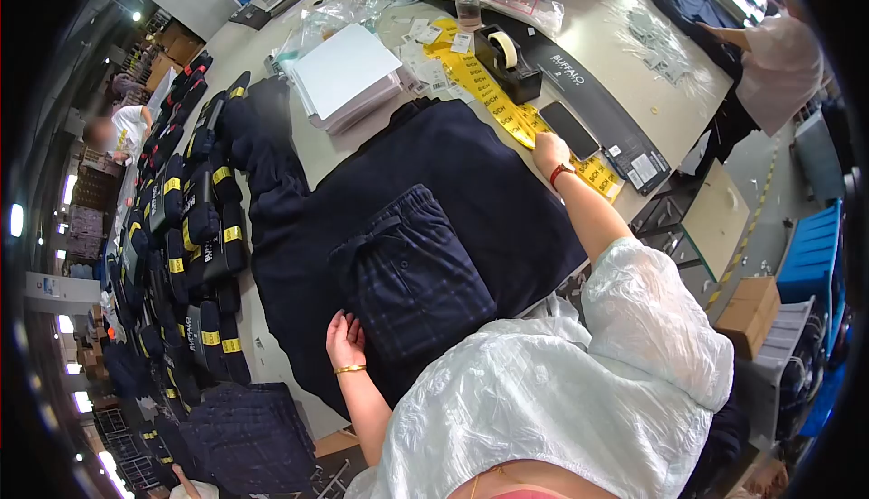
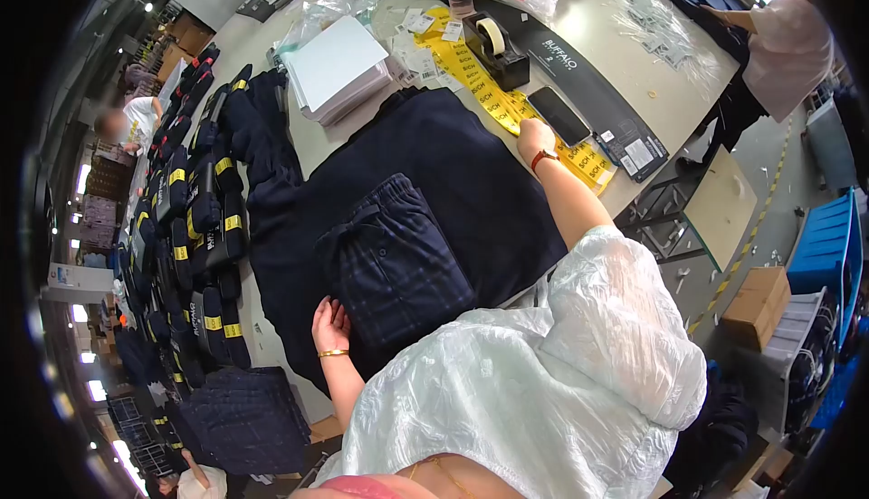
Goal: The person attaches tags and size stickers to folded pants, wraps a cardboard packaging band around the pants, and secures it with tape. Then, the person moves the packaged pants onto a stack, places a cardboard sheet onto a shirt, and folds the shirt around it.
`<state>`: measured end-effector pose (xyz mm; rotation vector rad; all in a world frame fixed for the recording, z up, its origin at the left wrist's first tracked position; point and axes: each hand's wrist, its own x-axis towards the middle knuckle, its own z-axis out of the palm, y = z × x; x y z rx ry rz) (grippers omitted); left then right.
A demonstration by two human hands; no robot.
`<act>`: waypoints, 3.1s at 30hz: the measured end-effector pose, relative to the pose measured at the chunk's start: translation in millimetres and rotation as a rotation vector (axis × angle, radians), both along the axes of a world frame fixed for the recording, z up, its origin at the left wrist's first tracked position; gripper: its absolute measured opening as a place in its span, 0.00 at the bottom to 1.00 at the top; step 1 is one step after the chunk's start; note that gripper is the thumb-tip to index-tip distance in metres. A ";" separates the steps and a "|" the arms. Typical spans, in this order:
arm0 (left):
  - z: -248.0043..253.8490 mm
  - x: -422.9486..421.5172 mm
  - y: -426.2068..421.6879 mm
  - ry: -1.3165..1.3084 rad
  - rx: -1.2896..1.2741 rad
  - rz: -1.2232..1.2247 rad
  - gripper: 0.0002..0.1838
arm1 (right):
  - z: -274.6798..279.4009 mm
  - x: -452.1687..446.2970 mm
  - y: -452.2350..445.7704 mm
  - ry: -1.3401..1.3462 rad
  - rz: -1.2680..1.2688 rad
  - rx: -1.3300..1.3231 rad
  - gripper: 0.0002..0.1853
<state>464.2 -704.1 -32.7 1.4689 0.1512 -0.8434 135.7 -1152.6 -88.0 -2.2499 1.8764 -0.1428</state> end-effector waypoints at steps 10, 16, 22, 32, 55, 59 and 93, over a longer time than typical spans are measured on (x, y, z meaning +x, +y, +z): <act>6.6 16.3 -10.5 -0.077 -0.005 0.156 0.13 | 24.2 -26.1 -0.3 -0.462 -0.060 0.072 0.08; 112.6 -67.4 -135.5 -1.032 -0.198 -0.402 0.18 | 117.3 3.3 76.2 -0.386 0.525 -0.233 0.08; 126.5 -127.1 -231.8 -1.607 -0.297 -1.276 0.16 | 181.5 -5.8 137.2 -0.773 0.889 -0.066 0.10; 189.3 41.6 -289.0 -1.720 0.173 -1.410 0.05 | 110.7 -108.0 155.2 -1.162 0.029 0.545 0.04; -9.9 -17.8 -370.4 -0.116 0.387 -1.863 0.05 | 33.5 -177.5 263.9 -1.193 -0.435 1.072 0.02; -19.2 -17.0 -366.4 -0.229 0.432 -1.983 0.07 | 29.9 -177.1 287.0 -1.121 -0.468 1.019 0.02; 105.8 -95.8 -8.8 -0.370 -0.662 -1.390 0.34 | 172.2 37.1 388.2 -1.655 0.242 1.283 0.11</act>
